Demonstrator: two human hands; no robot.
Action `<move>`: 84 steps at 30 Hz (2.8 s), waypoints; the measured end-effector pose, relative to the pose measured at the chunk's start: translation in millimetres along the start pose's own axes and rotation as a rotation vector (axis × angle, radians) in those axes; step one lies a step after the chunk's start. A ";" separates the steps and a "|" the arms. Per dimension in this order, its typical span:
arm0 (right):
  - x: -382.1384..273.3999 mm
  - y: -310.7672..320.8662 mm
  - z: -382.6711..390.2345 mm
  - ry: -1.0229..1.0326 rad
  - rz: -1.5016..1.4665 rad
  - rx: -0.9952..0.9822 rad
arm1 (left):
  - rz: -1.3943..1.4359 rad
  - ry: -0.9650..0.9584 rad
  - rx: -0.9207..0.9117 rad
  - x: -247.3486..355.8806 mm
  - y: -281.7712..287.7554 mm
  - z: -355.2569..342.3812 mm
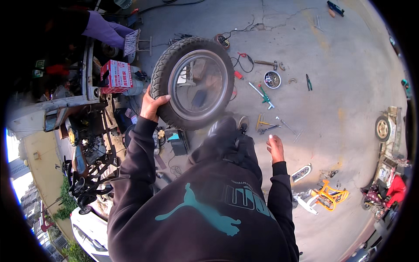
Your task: The person uses an angle grinder to cut and grind the sidewalls of a motorcycle tire while sitting on the ground. They then lift the tire to inspect the cut and proceed to grind a separate tire rim.
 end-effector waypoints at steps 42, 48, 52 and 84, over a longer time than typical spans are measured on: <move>-735.4 -72.1 -591.0 0.345 -0.762 -0.455 | -0.289 -0.228 -0.119 166.7 -290.3 -581.4; -869.9 -99.5 -647.5 0.261 -0.830 -0.950 | -0.307 -0.442 -0.141 219.9 -357.5 -665.1; -984.2 -143.6 -649.8 0.135 -0.719 -1.255 | -0.455 -0.649 -0.007 289.8 -365.6 -695.6; -1119.8 -179.8 -731.1 -0.074 -0.487 -0.937 | -0.913 -0.943 -0.125 486.9 -409.0 -892.7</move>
Point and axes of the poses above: each hand's wrist, its own z-axis away from the middle knuckle, its own y-axis out of the back of the hand, x = y × z, the point moved 5 cm from there along -z, towards the middle knuckle, and after that the axes turned 2 degrees about z, right-handed, at the moved point
